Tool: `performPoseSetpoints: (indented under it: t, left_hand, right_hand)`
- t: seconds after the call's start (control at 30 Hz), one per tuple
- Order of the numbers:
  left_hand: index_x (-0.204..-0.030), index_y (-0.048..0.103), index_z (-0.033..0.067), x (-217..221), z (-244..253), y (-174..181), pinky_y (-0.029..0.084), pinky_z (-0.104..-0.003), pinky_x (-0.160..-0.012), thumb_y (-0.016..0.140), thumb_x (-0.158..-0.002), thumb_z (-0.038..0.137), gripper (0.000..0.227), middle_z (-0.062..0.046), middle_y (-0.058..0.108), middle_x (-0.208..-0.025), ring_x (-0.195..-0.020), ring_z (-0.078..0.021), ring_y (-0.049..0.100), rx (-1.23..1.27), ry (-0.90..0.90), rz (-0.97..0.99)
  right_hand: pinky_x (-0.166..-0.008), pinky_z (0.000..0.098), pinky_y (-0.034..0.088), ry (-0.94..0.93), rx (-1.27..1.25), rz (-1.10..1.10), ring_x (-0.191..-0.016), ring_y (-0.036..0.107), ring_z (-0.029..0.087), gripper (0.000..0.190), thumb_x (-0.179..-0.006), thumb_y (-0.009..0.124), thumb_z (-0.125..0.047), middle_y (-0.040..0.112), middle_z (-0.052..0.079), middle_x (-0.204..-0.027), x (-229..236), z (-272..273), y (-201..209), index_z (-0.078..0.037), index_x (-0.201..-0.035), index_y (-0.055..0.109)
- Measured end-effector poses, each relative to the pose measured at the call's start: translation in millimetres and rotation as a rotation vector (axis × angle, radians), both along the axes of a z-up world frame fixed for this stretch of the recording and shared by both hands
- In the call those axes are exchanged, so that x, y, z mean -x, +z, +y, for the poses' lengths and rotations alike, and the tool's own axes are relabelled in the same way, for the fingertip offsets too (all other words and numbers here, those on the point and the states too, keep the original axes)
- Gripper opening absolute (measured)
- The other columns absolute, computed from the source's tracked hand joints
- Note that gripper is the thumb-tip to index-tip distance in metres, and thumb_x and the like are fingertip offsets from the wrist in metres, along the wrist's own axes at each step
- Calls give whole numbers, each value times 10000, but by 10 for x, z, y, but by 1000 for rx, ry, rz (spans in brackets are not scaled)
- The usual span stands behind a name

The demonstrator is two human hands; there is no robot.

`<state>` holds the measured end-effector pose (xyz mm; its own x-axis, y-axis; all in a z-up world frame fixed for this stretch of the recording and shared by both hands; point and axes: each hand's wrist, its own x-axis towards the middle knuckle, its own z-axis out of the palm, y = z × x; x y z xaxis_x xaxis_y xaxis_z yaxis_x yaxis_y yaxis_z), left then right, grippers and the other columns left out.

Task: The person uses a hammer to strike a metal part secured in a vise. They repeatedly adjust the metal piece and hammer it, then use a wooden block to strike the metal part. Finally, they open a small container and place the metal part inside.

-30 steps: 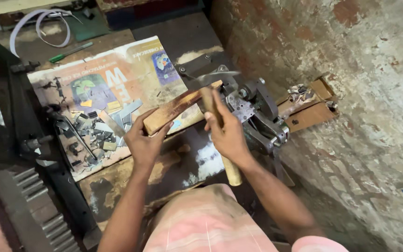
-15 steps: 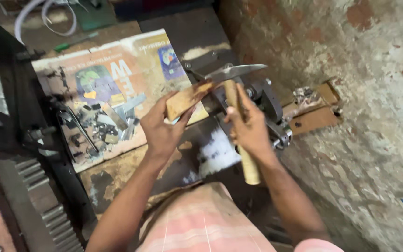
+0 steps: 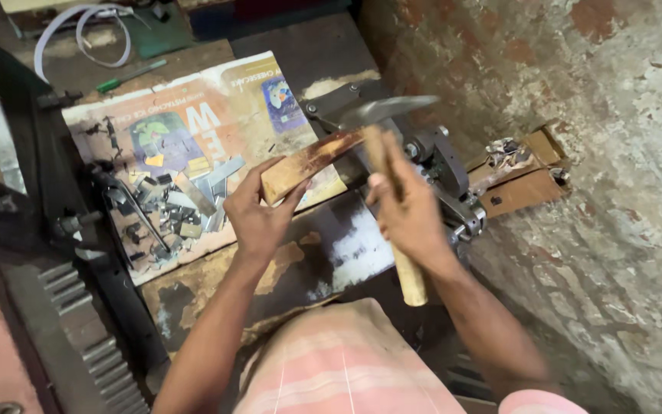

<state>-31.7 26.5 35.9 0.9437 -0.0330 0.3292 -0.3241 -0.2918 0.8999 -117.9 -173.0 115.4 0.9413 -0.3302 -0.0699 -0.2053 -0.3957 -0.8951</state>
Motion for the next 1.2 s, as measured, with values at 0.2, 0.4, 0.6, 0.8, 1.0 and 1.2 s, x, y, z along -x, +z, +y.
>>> performPoseSetpoints:
  t: [0.2, 0.4, 0.6, 0.8, 1.0, 1.2]
  left_hand:
    - [-1229, 721, 24, 7, 28, -176, 576, -275, -770, 908, -799, 136, 482, -103, 789, -1057, -883, -144, 736, 167, -52, -46]
    - [-1217, 701, -8, 38, 93, -353, 599, -288, -850, 928, -793, 155, 507, -139, 776, -1040, -949, -159, 750, 143, -13, -18]
    - [-1171, 738, -10, 63, 113, -609, 557, -309, -784, 944, -753, 152, 493, -138, 789, -1012, -864, -187, 707, 72, 46, 73]
    - [-1206, 722, -4, 179, 61, -586, 574, -277, -858, 907, -799, 190, 488, -111, 781, -1054, -958, -142, 720, 174, 26, 151]
    - [-1157, 713, 3, 155, -72, -95, 583, -282, -814, 924, -779, 178, 467, -127, 772, -1027, -911, -158, 731, 108, 8, 49]
    - [-1171, 677, 10, 3, -330, 226, 599, -313, -848, 910, -818, 176, 454, -144, 762, -1040, -952, -212, 757, 81, -55, -147]
  right_hand:
    - [-539, 240, 523, 16, 253, -391, -664, 582, 34, 597, -1091, 500, -162, 688, 26, -1154, -60, 245, 145, -176, -1646, 279]
    - [-480, 275, 473, -31, 40, 18, -529, 516, 109, 648, -1033, 554, -183, 654, 49, -742, -30, 101, -162, -212, -1633, 311]
    - [-605, 277, 522, 128, 313, 21, -599, 648, 141, 633, -1048, 596, -206, 655, 87, -694, -70, 169, -422, -169, -1620, 329]
    - [-431, 261, 457, 23, -112, 178, -494, 495, 101, 658, -1003, 588, -181, 633, 43, -740, 48, 105, -239, -248, -1618, 363]
    - [-390, 241, 458, -81, -195, 13, -471, 538, 63, 661, -1004, 584, -228, 652, 33, -749, 247, -192, 147, -214, -1616, 333]
    - [-409, 229, 451, -58, -89, -74, -494, 521, 51, 638, -1027, 582, -179, 639, 31, -772, 229, -407, 322, -164, -1623, 354]
